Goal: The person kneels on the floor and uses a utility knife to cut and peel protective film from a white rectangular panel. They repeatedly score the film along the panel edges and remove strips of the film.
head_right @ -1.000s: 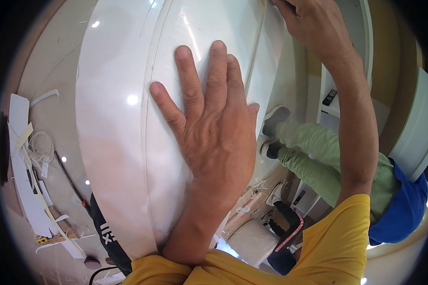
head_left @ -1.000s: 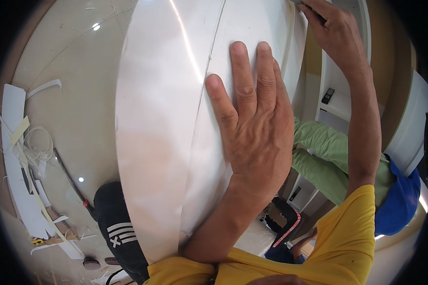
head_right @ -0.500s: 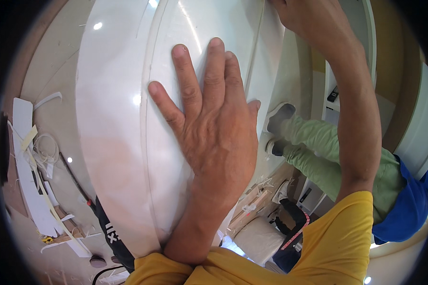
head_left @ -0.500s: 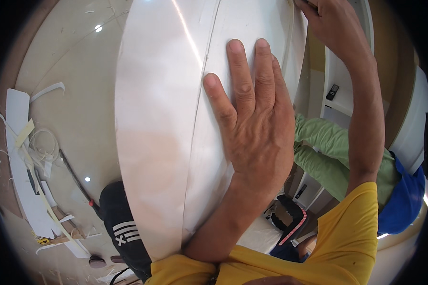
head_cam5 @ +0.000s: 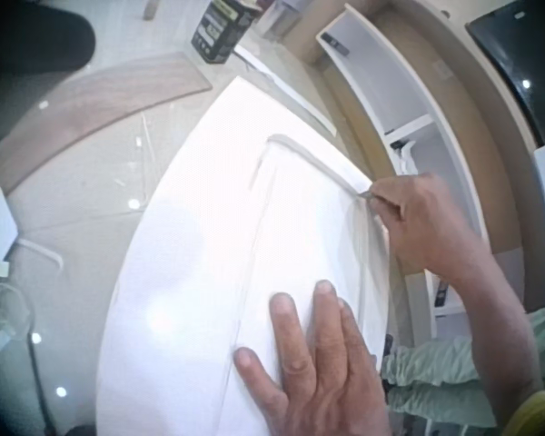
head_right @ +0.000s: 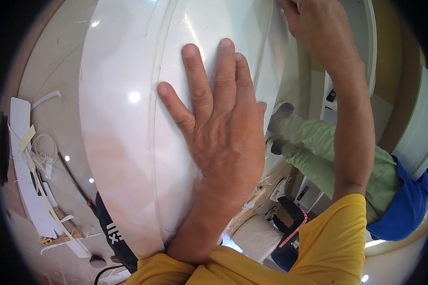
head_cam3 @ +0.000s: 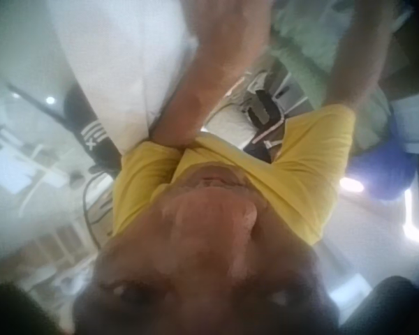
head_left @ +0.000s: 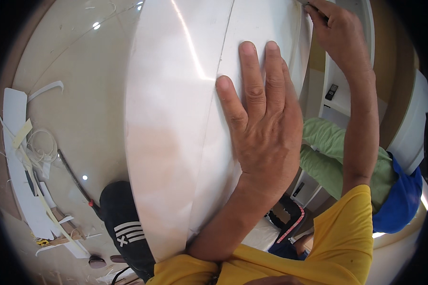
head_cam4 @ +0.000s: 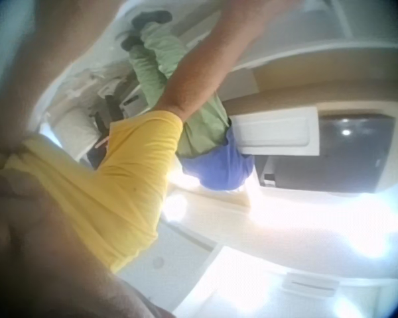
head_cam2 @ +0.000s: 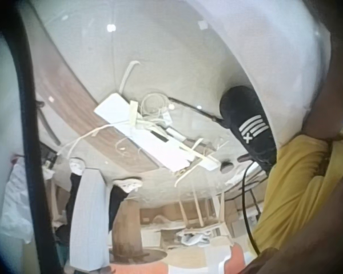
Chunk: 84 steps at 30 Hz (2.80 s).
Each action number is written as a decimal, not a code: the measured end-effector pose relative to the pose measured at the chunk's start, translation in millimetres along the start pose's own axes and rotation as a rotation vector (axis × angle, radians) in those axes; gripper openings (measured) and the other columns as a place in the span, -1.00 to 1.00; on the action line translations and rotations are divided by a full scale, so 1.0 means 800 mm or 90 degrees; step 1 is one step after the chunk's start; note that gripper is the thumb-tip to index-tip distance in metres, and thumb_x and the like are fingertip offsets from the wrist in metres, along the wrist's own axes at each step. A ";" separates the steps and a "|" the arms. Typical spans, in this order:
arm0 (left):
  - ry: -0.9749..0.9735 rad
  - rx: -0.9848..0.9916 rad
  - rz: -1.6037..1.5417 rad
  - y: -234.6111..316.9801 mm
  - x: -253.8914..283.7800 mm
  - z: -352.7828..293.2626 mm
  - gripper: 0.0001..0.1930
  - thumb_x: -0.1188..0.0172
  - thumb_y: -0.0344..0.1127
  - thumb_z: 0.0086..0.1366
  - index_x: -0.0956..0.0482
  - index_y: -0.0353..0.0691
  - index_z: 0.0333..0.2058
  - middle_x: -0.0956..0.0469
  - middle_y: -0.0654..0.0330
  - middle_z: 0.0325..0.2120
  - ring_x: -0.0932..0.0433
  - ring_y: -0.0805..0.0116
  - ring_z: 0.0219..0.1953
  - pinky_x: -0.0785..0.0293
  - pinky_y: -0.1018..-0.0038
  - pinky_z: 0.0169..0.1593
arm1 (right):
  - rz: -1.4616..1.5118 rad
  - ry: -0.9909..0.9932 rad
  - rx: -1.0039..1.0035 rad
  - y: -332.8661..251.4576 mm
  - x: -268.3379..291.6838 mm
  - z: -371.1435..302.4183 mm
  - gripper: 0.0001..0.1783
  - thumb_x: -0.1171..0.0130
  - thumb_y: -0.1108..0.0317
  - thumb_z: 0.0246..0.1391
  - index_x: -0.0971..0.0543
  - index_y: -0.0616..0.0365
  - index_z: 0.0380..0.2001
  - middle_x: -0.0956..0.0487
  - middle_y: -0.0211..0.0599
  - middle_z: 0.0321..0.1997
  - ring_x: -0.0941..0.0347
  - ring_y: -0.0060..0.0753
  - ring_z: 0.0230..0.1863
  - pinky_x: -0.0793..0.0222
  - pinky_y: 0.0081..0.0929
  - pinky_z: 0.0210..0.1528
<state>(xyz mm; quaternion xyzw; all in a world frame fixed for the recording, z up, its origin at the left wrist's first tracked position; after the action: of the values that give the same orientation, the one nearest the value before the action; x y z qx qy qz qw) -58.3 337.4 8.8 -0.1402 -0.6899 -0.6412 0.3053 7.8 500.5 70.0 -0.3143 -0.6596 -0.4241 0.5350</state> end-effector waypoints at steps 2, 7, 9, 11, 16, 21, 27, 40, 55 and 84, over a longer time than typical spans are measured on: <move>-0.003 -0.008 -0.007 0.006 0.000 -0.003 -0.60 -0.21 -0.38 0.22 -0.68 -0.31 0.05 -0.44 0.15 0.30 -0.16 0.00 0.51 0.35 -0.17 0.55 | -0.043 -0.042 0.037 -0.006 0.008 0.002 -0.84 -0.19 0.48 0.15 -0.68 0.34 -0.27 -0.62 0.24 -0.31 -0.62 0.26 -0.24 -0.49 -0.09 -0.19; -0.010 -0.007 0.005 0.000 0.000 0.000 -0.61 -0.24 -0.36 0.22 -0.69 -0.32 0.02 -0.44 0.14 0.30 -0.18 0.02 0.50 0.27 -0.13 0.54 | -0.002 -0.034 0.030 0.002 -0.003 0.009 -0.84 -0.21 0.45 0.14 -0.67 0.34 -0.29 -0.62 0.23 -0.33 -0.61 0.27 -0.26 -0.48 -0.08 -0.20; 0.014 0.004 -0.010 -0.002 0.002 0.000 -0.62 -0.24 -0.37 0.21 -0.69 -0.32 0.01 -0.44 0.13 0.30 -0.19 0.03 0.50 0.25 -0.12 0.53 | 0.020 -0.022 0.017 0.001 -0.001 0.004 -0.83 -0.22 0.44 0.14 -0.68 0.34 -0.29 -0.62 0.24 -0.33 -0.61 0.26 -0.27 -0.47 -0.08 -0.21; 0.019 0.004 -0.029 -0.001 0.002 -0.001 -0.62 -0.24 -0.38 0.21 -0.69 -0.32 0.01 -0.43 0.12 0.31 -0.19 0.04 0.50 0.25 -0.11 0.53 | -0.079 -0.079 -0.058 0.027 -0.013 0.000 -0.76 -0.24 0.34 0.27 -0.69 0.21 -0.08 -0.64 -0.08 -0.41 -0.56 -0.25 -0.38 -0.47 -0.35 -0.25; 0.060 -0.013 0.036 0.000 -0.004 -0.003 -0.64 -0.25 -0.37 0.20 -0.70 -0.30 -0.02 -0.44 0.14 0.31 -0.22 0.07 0.49 0.27 -0.10 0.53 | -0.003 -0.065 -0.113 0.048 -0.017 -0.008 -0.70 -0.26 0.28 0.31 -0.70 0.16 0.03 -0.67 -0.25 -0.43 -0.56 -0.51 -0.43 -0.47 -0.48 -0.27; 0.071 -0.004 0.040 -0.001 -0.003 -0.003 -0.66 -0.28 -0.37 0.18 -0.71 -0.27 -0.05 -0.46 0.19 0.29 -0.24 0.09 0.48 0.24 -0.09 0.53 | 0.002 -0.058 -0.119 0.060 -0.013 -0.011 -0.69 -0.25 0.27 0.32 -0.70 0.13 0.05 -0.66 -0.26 -0.45 -0.55 -0.51 -0.44 -0.46 -0.44 -0.29; 0.065 -0.001 0.027 -0.003 0.002 -0.001 -0.65 -0.28 -0.39 0.19 -0.71 -0.31 -0.04 -0.49 0.16 0.25 -0.25 0.05 0.47 0.20 -0.09 0.52 | -0.054 -0.073 -0.088 0.049 -0.013 -0.010 -0.69 -0.23 0.25 0.33 -0.70 0.14 0.04 -0.63 -0.23 -0.51 -0.47 -0.44 -0.51 -0.44 -0.38 -0.30; 0.033 -0.004 -0.027 0.001 0.001 0.001 -0.59 -0.21 -0.41 0.22 -0.65 -0.43 0.04 -0.43 0.05 0.30 -0.16 -0.09 0.50 0.25 -0.14 0.51 | -0.015 -0.100 -0.110 0.006 -0.002 0.013 -0.79 -0.23 0.39 0.10 -0.68 0.36 -0.30 -0.60 0.28 -0.34 -0.60 0.30 -0.28 -0.46 -0.05 -0.21; -0.010 -0.004 -0.053 0.002 0.003 -0.003 -0.55 -0.21 -0.42 0.21 -0.62 -0.42 0.09 -0.33 0.05 0.38 -0.06 -0.08 0.54 0.40 -0.20 0.52 | 0.053 -0.055 -0.208 0.063 -0.008 -0.020 -0.71 -0.25 0.22 0.31 -0.74 0.08 0.00 -0.71 -0.25 -0.43 -0.68 -0.48 -0.34 -0.50 -0.45 -0.26; 0.003 0.000 -0.054 0.002 0.000 0.000 -0.58 -0.17 -0.46 0.22 -0.64 -0.43 0.06 -0.41 0.04 0.31 -0.09 -0.11 0.52 0.34 -0.19 0.52 | -0.059 -0.039 -0.137 -0.023 0.011 -0.004 -0.79 -0.21 0.41 0.08 -0.68 0.39 -0.35 -0.57 0.37 -0.35 -0.58 0.38 -0.25 -0.47 0.04 -0.18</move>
<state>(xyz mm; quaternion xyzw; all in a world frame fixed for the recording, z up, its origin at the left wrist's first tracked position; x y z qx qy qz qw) -57.0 337.6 10.2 -0.1092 -0.6949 -0.6537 0.2792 -8.5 488.9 74.8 -0.3522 -0.6401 -0.5070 0.4574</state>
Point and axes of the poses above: each hand's wrist, its own z-axis towards the middle knuckle, its own x-axis out of the back of the hand, y = z × x, the point moved 8 cm from there along z, towards the middle knuckle
